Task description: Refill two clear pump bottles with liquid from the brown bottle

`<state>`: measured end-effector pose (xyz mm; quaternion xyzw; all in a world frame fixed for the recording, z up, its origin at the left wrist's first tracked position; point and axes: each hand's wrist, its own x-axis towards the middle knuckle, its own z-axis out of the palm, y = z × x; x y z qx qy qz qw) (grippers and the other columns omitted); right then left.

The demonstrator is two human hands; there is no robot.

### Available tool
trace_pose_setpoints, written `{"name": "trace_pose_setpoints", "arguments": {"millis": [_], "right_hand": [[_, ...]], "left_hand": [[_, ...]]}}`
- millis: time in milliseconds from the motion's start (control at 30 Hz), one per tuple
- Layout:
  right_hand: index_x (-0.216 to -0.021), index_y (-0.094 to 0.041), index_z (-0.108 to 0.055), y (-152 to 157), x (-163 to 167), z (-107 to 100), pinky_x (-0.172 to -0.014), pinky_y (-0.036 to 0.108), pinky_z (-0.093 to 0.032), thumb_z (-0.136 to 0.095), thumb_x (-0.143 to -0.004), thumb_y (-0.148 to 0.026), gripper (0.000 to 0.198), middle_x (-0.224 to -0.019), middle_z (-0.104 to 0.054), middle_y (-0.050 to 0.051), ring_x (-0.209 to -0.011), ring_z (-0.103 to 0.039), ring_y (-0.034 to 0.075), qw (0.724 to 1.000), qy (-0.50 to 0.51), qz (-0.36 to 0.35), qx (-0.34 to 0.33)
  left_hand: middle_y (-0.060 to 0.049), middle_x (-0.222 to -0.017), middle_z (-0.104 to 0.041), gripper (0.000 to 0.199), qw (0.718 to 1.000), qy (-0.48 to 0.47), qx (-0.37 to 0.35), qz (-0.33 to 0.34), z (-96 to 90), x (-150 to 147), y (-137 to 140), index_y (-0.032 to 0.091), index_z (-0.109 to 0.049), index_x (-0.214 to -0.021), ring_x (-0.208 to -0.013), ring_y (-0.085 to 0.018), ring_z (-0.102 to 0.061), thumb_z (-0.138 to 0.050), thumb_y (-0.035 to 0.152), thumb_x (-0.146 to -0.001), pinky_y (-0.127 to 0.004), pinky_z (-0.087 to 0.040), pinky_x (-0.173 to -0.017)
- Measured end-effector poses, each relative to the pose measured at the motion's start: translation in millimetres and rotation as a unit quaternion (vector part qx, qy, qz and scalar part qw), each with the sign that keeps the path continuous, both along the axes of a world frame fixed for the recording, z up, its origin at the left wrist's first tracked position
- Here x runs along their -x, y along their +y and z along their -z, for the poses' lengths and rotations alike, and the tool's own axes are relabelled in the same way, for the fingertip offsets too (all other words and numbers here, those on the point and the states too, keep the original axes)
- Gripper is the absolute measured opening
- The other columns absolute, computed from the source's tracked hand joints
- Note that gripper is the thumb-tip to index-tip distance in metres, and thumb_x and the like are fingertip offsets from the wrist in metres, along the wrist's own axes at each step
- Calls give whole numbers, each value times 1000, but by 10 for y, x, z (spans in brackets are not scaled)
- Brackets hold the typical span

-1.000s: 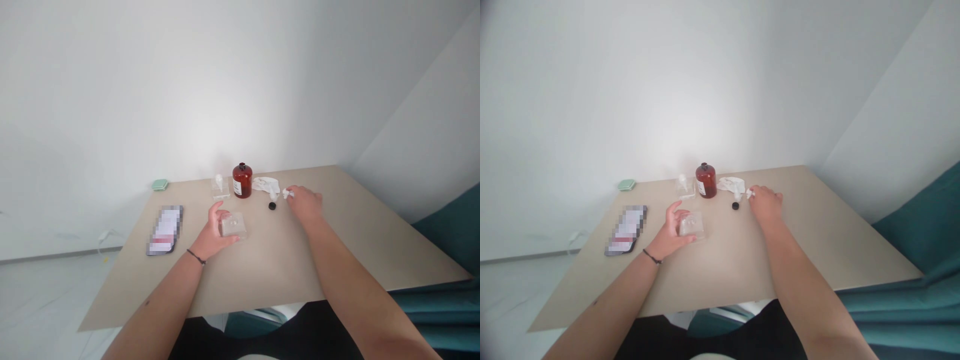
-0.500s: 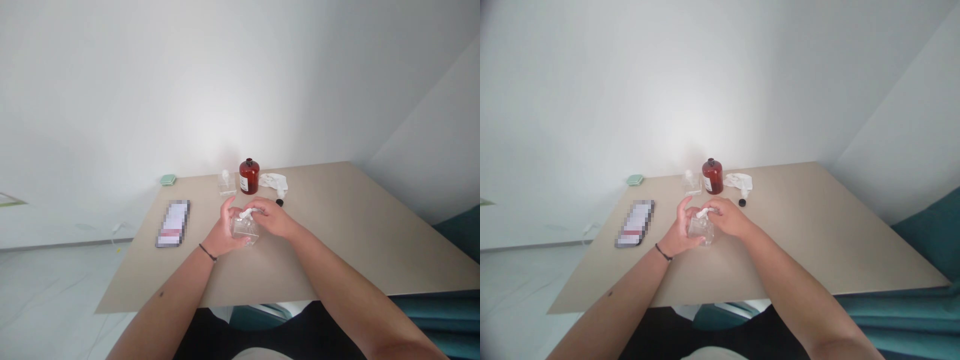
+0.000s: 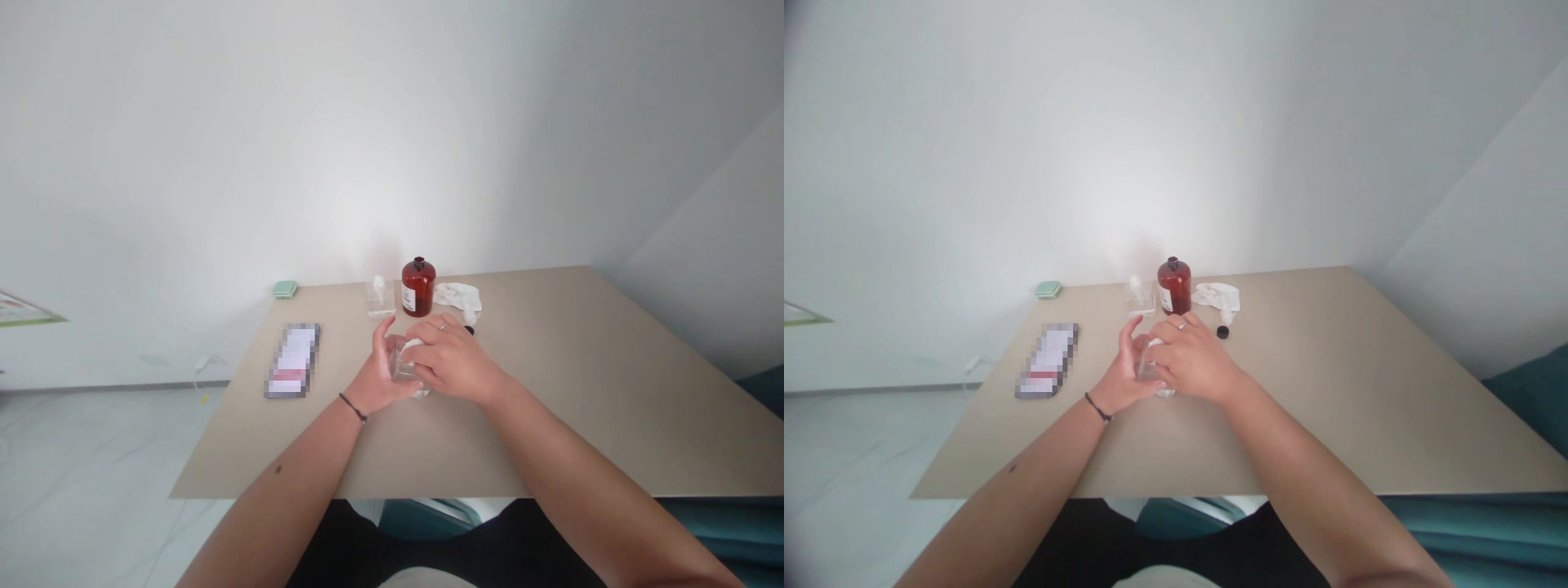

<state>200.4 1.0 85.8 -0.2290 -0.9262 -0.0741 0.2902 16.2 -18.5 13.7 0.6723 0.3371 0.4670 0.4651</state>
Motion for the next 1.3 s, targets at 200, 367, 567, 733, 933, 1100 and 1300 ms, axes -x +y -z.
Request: {"name": "trace_pose_setpoints", "arguments": {"millis": [200, 367, 567, 733, 933, 1100, 1300], "right_hand": [[-95, -30, -74, -64, -92, 116, -79, 39, -32, -61, -90, -22, 16, -97, -68, 6, -90, -52, 23, 997, 9, 59, -53], [-103, -33, -76, -61, -127, 197, -77, 37, -33, -61, -90, -20, 24, -94, -68, 5, -89, -55, 22, 994, 34, 88, -61], [-102, -29, -76, 30, -187, 260, -78, 36, -39, -61, -88, -14, 25, -94, -68, 5, -85, -57, 20, 992, 89, 63, -62], [-101, -29, -76, 81, -216, 312, -80, 36, -44, -57, -89, -11, 29, -95, -66, 5, -87, -60, 19, 989, 142, 31, 20], [-99, -28, -75, 82, -183, 345, -81, 35, -49, -52, -87, -7, 33, -99, -62, 5, -91, -61, 19, 960, 228, -21, 162], [-94, -26, -75, 80, -164, 371, -75, 31, -50, -52, -87, -10, 29, -98, -61, 4, -85, -61, 16, 923, 278, -51, 259], [-86, -26, -74, 76, -160, 372, -75, 31, -50, -54, -89, -17, 22, -96, -62, 3, -84, -62, 16, 895, 311, -71, 312]], "left_hand": [[-5, -116, -52, 113, 997, -27, 53, -49, -34, -14, 28, 34, -3, -149, -101, -21, -61, -83, 30, -70, -43, -52, -92], [-3, -116, -50, 114, 993, -61, 83, -60, -27, 2, 20, 39, -3, -148, -96, -19, -60, -84, 34, -68, -35, -56, -78], [-2, -114, -51, 110, 989, -120, 66, -50, -9, 17, 21, 40, -8, -146, -96, -18, -59, -86, 36, -68, -34, -56, -79], [-2, -115, -51, 106, 991, -122, 47, -26, 6, 26, 22, 40, -11, -146, -92, -15, -60, -85, 35, -70, -32, -54, -80], [-4, -116, -52, 107, 992, -119, 35, -8, -4, 31, 20, 39, -10, -147, -91, -16, -59, -85, 39, -70, -32, -52, -78], [-4, -116, -52, 108, 992, -119, 21, 32, -3, 48, 25, 37, -10, -148, -96, -18, -57, -84, 39, -70, -35, -49, -87], [-4, -120, -51, 107, 987, -130, 34, 87, 6, 58, 11, 40, -10, -149, -98, -18, -58, -84, 39, -71, -35, -47, -88]]}}
